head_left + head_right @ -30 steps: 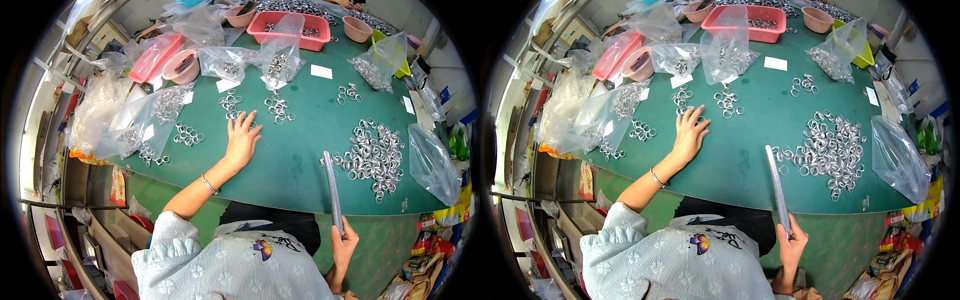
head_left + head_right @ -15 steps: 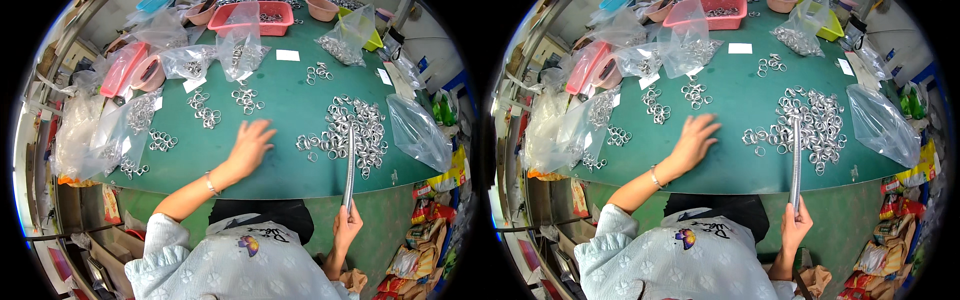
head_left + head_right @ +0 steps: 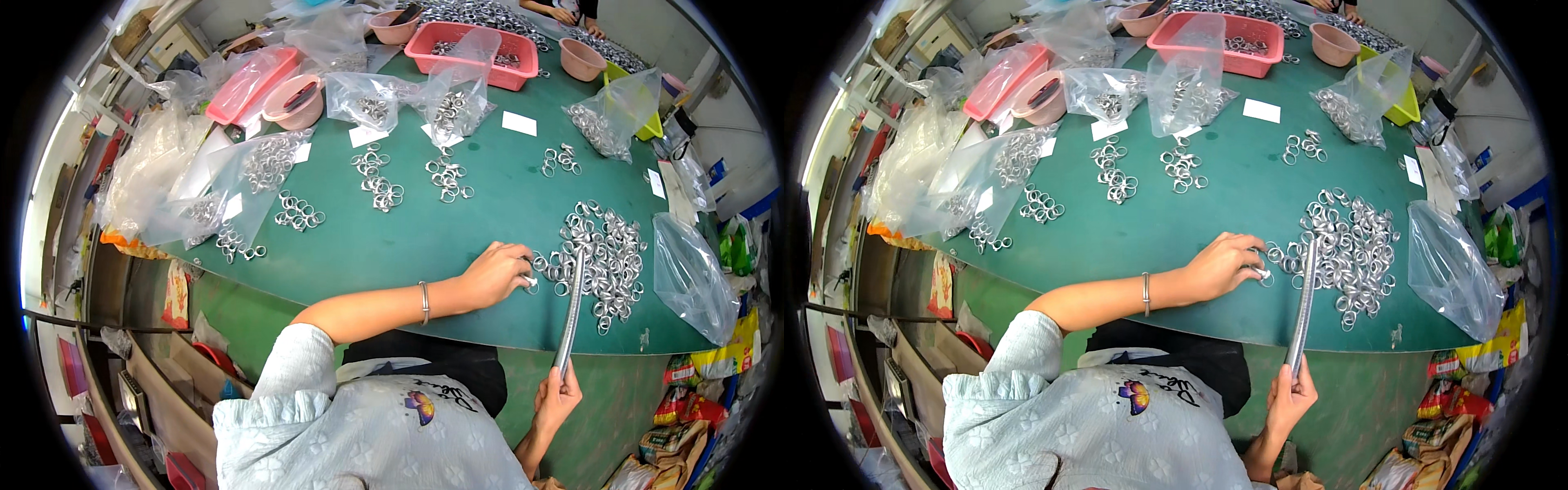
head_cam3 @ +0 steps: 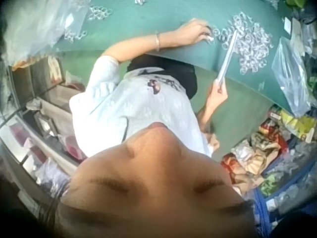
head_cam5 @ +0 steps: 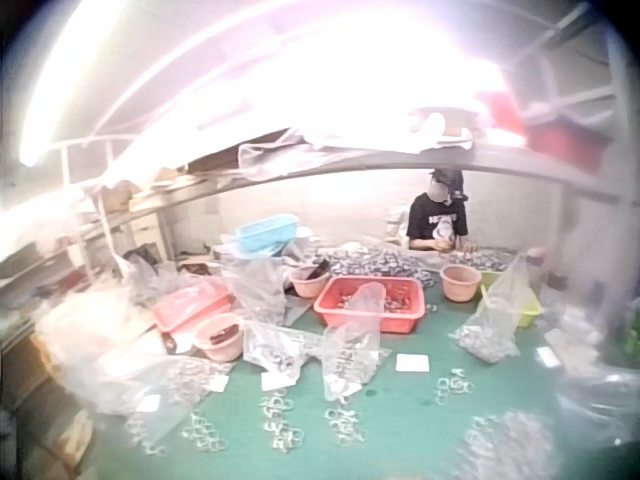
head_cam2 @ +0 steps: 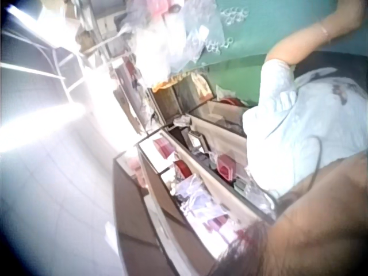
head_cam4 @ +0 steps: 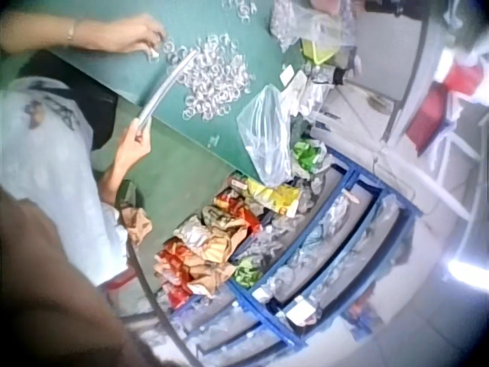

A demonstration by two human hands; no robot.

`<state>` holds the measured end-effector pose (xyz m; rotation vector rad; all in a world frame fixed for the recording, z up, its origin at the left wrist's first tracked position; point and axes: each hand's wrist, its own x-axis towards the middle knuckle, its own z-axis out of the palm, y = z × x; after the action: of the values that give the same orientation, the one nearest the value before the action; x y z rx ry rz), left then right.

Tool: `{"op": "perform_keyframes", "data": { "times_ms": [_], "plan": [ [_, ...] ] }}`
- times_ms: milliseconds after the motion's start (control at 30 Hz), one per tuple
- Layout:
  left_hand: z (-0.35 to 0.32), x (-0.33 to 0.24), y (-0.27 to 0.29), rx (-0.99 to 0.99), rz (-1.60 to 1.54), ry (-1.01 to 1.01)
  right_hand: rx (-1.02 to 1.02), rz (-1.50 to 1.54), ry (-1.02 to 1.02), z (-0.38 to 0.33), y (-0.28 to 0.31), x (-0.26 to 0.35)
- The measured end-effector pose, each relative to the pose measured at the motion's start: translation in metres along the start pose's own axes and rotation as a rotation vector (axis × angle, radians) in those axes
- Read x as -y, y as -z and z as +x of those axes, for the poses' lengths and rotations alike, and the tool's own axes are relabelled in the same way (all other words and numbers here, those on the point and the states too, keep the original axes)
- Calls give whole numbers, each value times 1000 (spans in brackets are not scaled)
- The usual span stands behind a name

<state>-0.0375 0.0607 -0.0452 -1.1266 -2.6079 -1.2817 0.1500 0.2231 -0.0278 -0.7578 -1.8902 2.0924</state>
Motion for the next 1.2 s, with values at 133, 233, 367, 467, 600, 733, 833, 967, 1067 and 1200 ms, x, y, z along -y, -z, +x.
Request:
{"op": "perform_keyframes", "data": {
  "times_ms": [133,233,367,467,600,733,833,967,1067,1200],
  "plan": [
    [0,-13,16,-185,-113,1,46,-2,23,4,-1,-4],
    [-11,-37,34,-101,-648,354,109,16,52,3,-2,-9],
    [-37,-35,37,-79,-1004,366,211,-33,29,-1,-5,-11],
    [-48,-26,39,-271,-1101,448,292,-122,33,-1,-8,-13],
    [-59,-28,47,-392,-1357,623,377,-307,77,-1,-10,-14],
    [-66,-27,54,-473,-1564,637,435,-354,109,1,-12,-20],
    [-65,-23,53,-513,-1427,588,434,-378,80,-3,-18,-8],
    [-64,-30,58,-447,-1336,515,423,-378,39,-5,-20,1],
    [-64,-40,65,-416,-1201,453,424,-402,77,-4,-20,7],
    [-65,-38,66,-382,-1052,324,423,-423,137,-3,-18,11]
  ]
}}
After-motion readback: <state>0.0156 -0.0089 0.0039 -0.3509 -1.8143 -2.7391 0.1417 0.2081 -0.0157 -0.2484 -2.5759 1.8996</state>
